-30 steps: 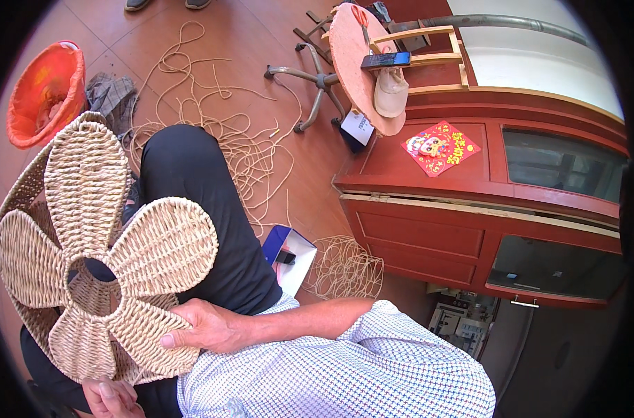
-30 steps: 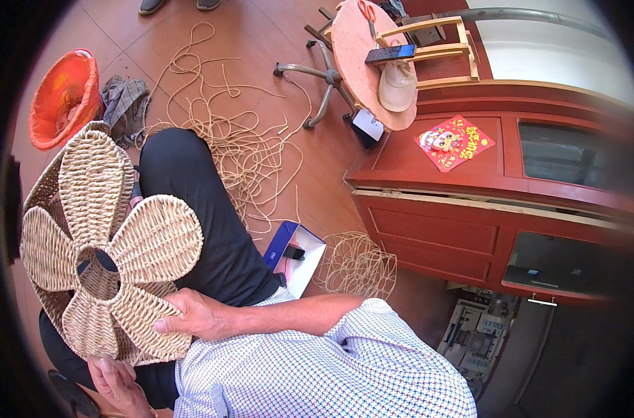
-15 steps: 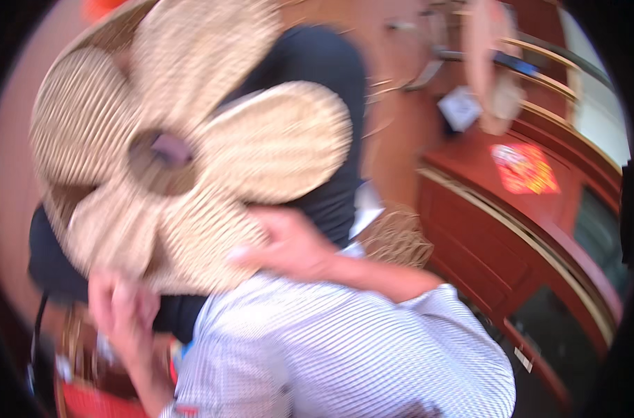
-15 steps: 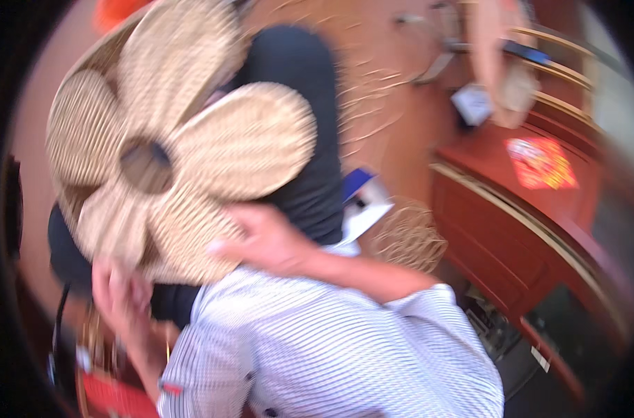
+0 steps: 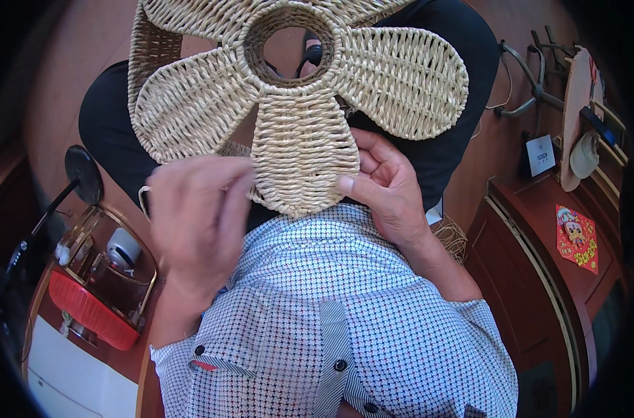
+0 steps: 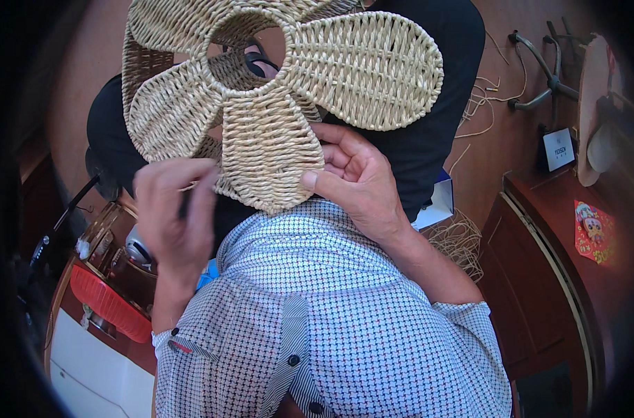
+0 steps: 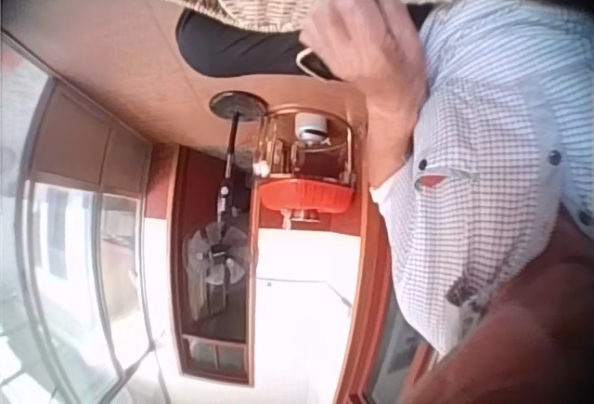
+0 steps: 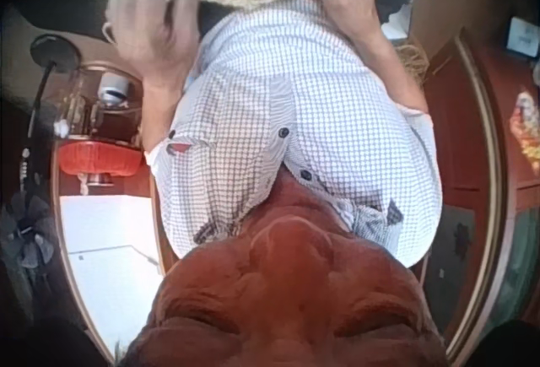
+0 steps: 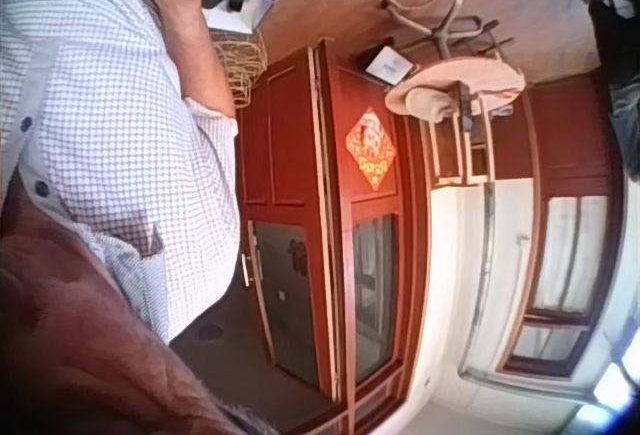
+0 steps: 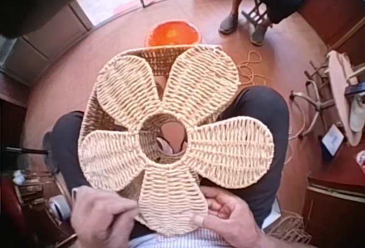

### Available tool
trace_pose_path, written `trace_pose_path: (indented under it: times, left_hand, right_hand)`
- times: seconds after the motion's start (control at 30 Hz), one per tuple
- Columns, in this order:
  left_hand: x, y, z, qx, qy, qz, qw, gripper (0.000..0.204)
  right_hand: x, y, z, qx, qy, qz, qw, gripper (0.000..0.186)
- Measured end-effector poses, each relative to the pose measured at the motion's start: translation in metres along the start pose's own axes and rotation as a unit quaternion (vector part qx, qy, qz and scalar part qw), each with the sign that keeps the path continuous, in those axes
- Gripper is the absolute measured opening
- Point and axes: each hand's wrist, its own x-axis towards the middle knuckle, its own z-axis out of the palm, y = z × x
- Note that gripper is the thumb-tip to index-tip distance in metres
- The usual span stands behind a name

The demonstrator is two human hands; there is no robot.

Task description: The person is weaving a decorative straw flower, connecting individual straw petals to a central base using thin straw strips.

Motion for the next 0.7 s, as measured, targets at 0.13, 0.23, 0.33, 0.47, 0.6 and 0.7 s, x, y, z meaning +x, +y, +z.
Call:
trace_pose_path:
  times: [0.13, 0.23, 0.33, 0.47, 0.6, 0.7]
  left_hand:
    - [0.005, 0.011, 0.035, -0.077, -0.037, 0.016, 0.996, 0.024]
    - [0.013, 0.024, 0.041, -0.069, -0.052, 0.025, 0.996, 0.024]
    - [0.008, 0.025, 0.037, -0.040, -0.046, 0.064, 0.996, 0.025]
    - [0.002, 0.029, 0.037, 0.011, -0.083, 0.052, 0.995, 0.017]
    - [0.002, 0.038, 0.032, 0.036, -0.098, 0.073, 0.992, 0.019]
    - [0.002, 0.041, 0.032, 0.075, -0.116, 0.100, 0.985, 0.018]
  right_hand:
    - [0.004, 0.002, -0.004, 0.005, 0.012, -0.005, 1.000, 0.066]
    - [0.002, 0.001, -0.005, 0.038, 0.019, -0.007, 0.999, 0.068]
    - [-0.006, -0.002, -0.004, -0.036, 0.044, -0.013, 0.998, 0.071]
    - [0.016, 0.028, -0.014, 0.019, -0.036, 0.003, 0.999, 0.073]
    - [0.006, 0.022, -0.007, 0.059, -0.040, -0.007, 0.997, 0.070]
    - [0.007, 0.020, -0.005, 0.040, -0.035, -0.010, 0.999, 0.069]
